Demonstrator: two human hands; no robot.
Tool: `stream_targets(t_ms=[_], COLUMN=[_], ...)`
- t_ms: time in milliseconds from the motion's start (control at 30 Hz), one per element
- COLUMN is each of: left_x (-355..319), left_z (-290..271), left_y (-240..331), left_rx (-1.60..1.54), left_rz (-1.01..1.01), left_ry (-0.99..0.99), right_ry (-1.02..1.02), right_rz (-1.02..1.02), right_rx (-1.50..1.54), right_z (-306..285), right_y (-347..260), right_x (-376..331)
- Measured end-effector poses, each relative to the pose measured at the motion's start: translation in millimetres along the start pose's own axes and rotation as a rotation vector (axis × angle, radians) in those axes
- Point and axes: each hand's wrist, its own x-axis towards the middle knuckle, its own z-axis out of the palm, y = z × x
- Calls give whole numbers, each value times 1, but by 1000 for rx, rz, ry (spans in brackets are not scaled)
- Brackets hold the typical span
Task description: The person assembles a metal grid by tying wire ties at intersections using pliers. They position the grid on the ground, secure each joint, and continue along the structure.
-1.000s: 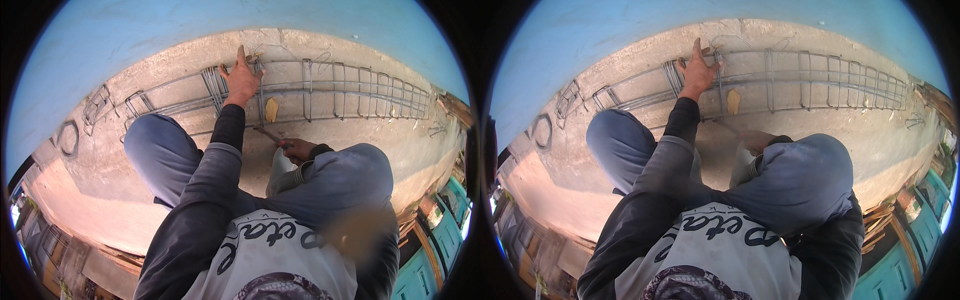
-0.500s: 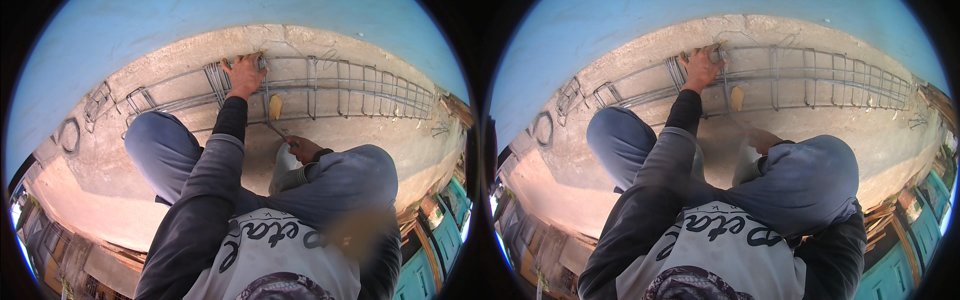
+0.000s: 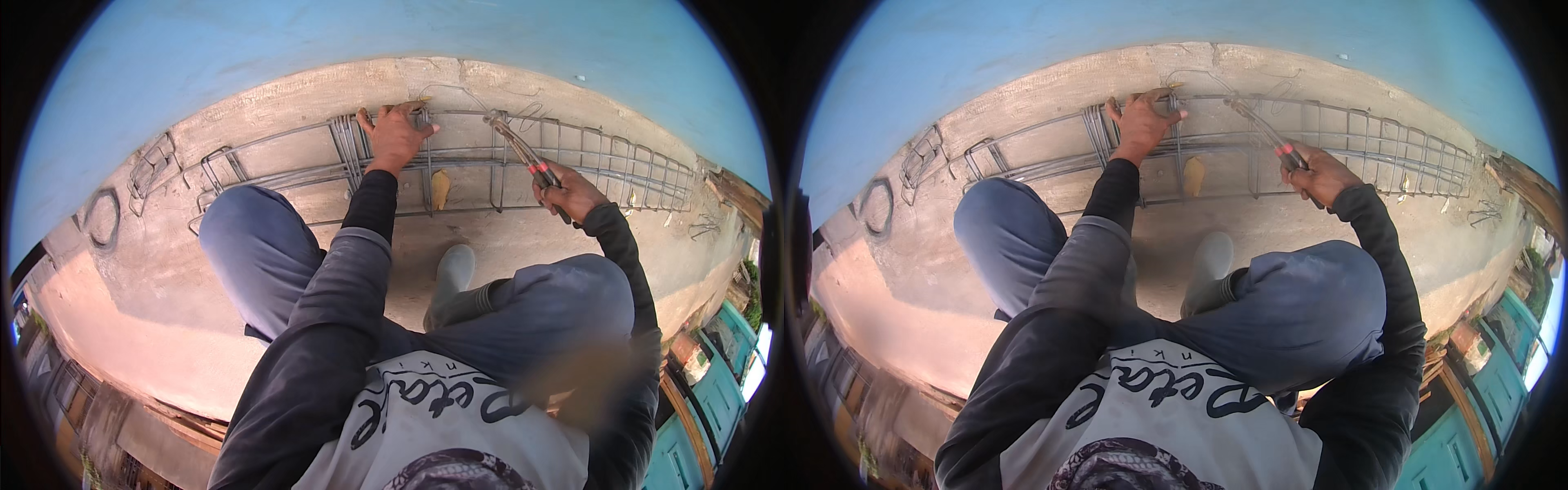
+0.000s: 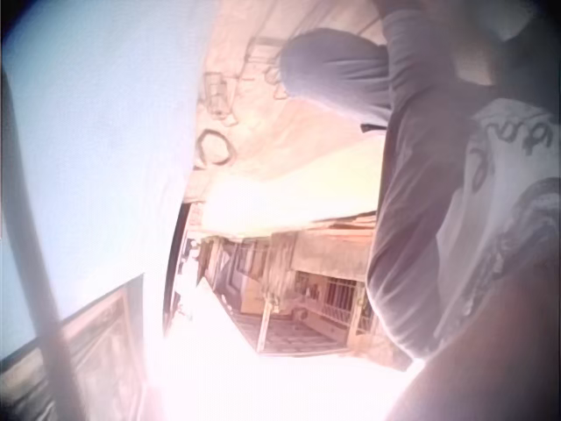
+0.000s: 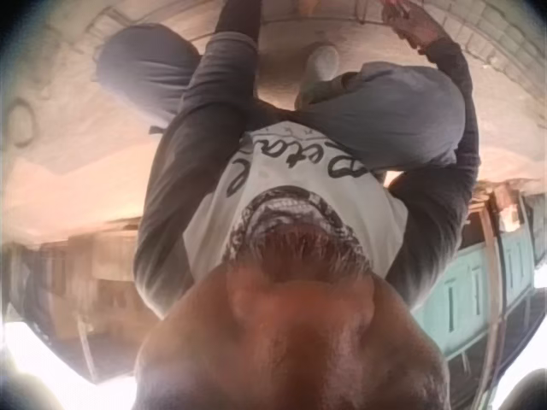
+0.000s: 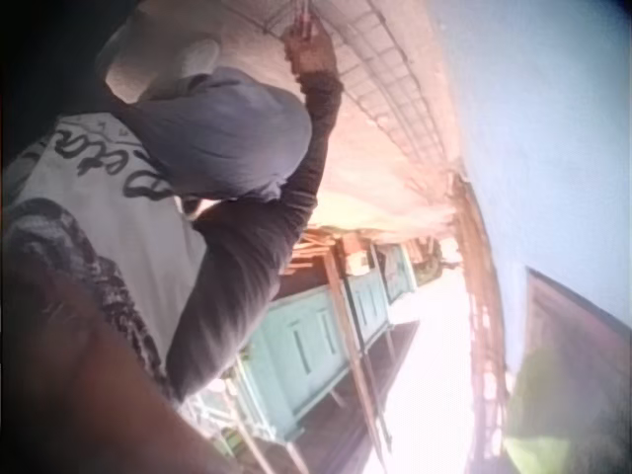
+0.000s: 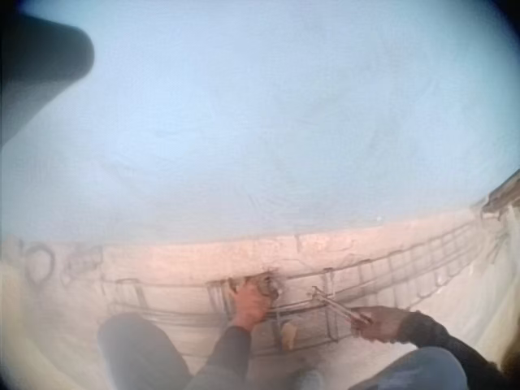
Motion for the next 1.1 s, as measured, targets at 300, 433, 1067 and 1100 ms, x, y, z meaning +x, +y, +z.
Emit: stream_targets(t_ms=[300, 433, 1067, 1100], left_x=[5, 2, 2, 2], left_z=[12, 11, 6, 6], left_y=[-3, -8, -5, -5], left_rx=[-56, -103, -216, -207], left_rz=[53, 37, -29, -34], left_ry=[98, 91, 93, 84], right_ry=[439, 243, 266, 259], right_rz=[-130, -115, -405, -390], right_rx=[-1287, -1526, -1866, -1867], right_z=[-81, -61, -28, -25], right_y=[-45, -83, -120, -122], right_x=[66, 102, 137, 136])
